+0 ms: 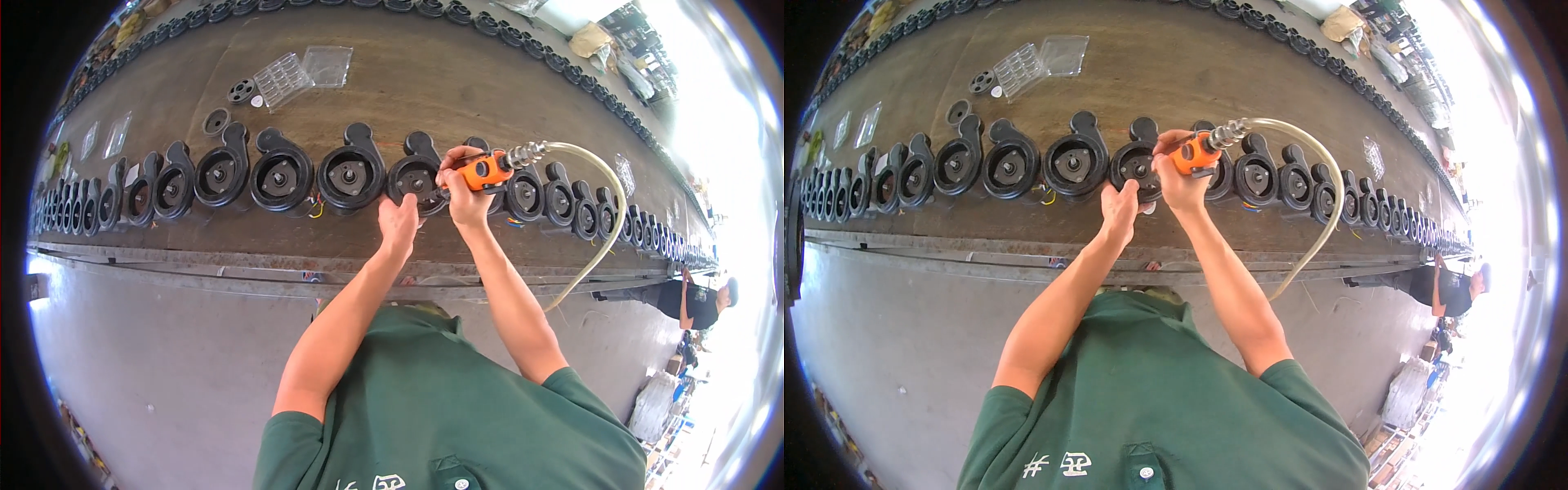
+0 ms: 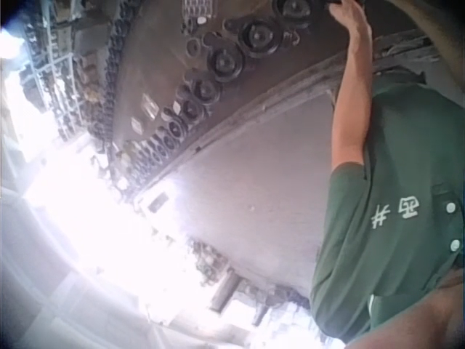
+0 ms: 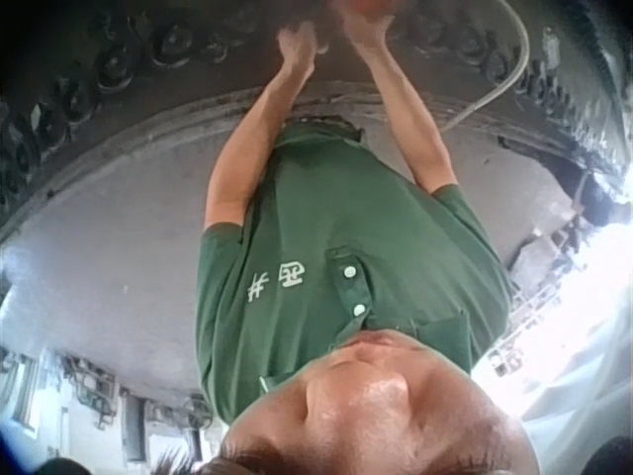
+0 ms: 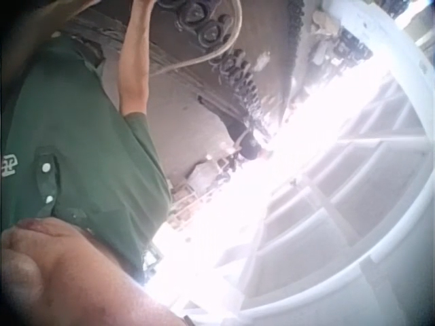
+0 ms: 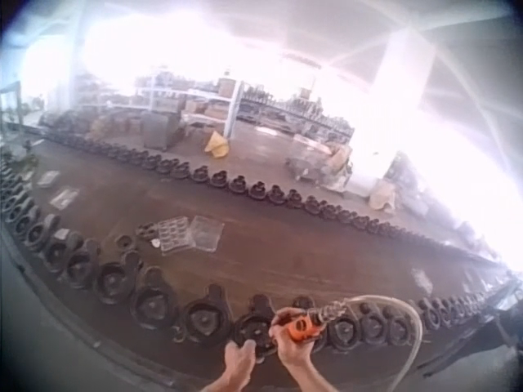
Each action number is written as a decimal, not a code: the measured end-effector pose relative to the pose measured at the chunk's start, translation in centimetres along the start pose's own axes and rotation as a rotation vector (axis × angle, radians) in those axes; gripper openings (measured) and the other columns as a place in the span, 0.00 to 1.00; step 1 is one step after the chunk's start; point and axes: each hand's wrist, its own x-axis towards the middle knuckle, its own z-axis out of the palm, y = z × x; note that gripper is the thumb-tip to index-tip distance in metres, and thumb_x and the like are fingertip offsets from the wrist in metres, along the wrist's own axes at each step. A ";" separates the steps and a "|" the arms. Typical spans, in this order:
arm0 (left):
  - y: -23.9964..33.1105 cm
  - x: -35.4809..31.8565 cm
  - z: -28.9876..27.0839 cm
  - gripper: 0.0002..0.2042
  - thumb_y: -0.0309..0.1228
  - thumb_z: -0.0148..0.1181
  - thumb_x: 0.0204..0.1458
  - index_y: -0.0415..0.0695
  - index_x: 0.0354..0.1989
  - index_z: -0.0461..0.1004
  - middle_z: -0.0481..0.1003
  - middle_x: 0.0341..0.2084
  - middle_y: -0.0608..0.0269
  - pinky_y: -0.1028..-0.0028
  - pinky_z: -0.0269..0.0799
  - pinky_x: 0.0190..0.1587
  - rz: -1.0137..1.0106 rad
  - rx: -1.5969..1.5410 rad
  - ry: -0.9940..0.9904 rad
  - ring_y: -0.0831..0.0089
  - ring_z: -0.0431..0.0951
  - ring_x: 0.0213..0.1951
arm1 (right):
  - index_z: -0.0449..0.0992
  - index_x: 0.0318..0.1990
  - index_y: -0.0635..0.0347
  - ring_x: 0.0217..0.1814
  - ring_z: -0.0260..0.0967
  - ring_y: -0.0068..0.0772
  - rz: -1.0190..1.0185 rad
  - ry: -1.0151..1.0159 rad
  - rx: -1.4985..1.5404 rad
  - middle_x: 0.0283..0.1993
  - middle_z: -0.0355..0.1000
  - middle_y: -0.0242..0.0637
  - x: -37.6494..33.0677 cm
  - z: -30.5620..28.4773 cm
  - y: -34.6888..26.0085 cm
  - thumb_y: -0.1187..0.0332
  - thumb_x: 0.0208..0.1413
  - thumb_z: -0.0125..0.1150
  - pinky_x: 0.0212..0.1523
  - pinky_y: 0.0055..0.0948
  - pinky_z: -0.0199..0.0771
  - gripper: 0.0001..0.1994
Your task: The person assembles components into mechanical housings using an orange pneumatic screwdriver. The person aligns the components by hand and fastens them by applying the tool to specific points on the housings.
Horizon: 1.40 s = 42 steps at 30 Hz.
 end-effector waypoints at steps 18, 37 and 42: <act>-0.1 -0.4 0.5 0.19 0.26 0.54 0.57 0.40 0.58 0.66 0.75 0.46 0.57 0.68 0.81 0.29 0.015 -0.030 0.037 0.70 0.80 0.38 | 0.76 0.41 0.68 0.34 0.74 0.23 -0.015 -0.107 -0.009 0.33 0.76 0.36 -0.3 0.1 0.6 0.83 0.48 0.60 0.37 0.24 0.76 0.11; 7.4 0.1 10.5 0.18 0.35 0.71 0.45 0.51 0.47 0.83 0.70 0.59 0.51 0.55 0.67 0.60 0.970 1.536 -0.659 0.52 0.68 0.60 | 0.71 0.45 0.67 0.29 0.71 0.23 -0.214 0.473 0.167 0.34 0.72 0.37 -1.5 -11.9 -7.7 0.85 0.51 0.54 0.31 0.23 0.73 0.13; 7.2 1.6 11.9 0.29 0.42 0.78 0.37 0.59 0.53 0.81 0.62 0.67 0.48 0.51 0.63 0.63 0.946 1.793 -0.681 0.50 0.63 0.65 | 0.73 0.43 0.66 0.29 0.71 0.22 -0.154 0.504 0.145 0.33 0.73 0.35 -1.7 -12.9 -7.3 0.85 0.50 0.57 0.31 0.21 0.73 0.12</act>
